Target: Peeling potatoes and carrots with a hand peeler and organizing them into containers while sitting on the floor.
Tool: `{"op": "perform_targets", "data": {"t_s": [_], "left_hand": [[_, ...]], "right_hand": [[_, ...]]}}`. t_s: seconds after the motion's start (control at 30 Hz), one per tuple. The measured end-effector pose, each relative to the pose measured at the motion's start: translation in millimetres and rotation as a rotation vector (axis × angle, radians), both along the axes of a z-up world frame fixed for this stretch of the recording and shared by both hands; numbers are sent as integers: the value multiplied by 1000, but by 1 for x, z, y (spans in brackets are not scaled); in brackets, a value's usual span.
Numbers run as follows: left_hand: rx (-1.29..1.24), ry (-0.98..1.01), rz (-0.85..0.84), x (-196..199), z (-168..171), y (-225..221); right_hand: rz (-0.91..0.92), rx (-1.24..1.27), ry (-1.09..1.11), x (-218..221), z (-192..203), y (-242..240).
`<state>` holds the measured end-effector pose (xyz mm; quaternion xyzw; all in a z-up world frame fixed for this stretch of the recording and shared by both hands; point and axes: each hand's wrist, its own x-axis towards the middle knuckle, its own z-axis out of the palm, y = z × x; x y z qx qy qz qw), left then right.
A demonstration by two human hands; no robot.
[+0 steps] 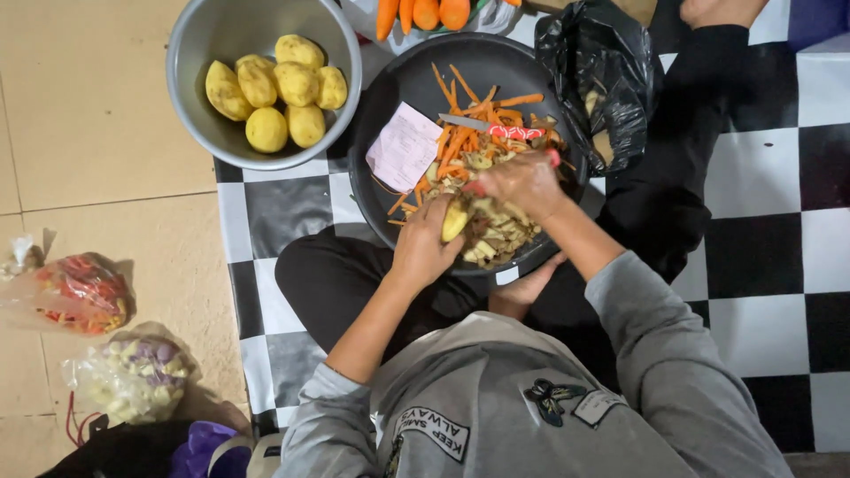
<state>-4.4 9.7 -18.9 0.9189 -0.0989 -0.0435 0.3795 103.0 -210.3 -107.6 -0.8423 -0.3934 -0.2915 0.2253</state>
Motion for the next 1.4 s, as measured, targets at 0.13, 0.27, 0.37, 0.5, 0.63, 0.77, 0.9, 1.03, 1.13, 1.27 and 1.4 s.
{"op": "perform_targets", "data": {"t_s": [0.13,0.27,0.37,0.5,0.63,0.77,0.9,1.03,1.13,1.27,1.4], "left_hand": [[-118,-40,25,1,12,2],[-130,-31,33,3,3,-4],[-179,-50,13,2,11,-5],[-281,-55,-9,-4,15,-2],[-202,-50,4,3,13,2],[-132,-116,-61,5,4,-1],[-184,-225,-74,2,7,1],[-328,-248,-94,-3,0,4],[-354,-232,-79,-1,-6,3],[-400,-243,-80,0,-8,-2],[-516,-227,-3,-7,8,-4]], "right_hand": [[-44,-2,114,-13,24,-7],[-13,-7,40,-20,3,9],[10,54,66,-11,-36,5],[-53,-3,179,-3,-61,-32],[-111,-26,194,-21,7,-5],[-28,-26,18,-25,-17,9],[-6,70,76,-9,-76,-8],[1,104,211,-12,7,-17],[1,201,348,-15,17,-15],[111,297,488,-19,24,4],[85,261,561,-21,13,-10]]}}
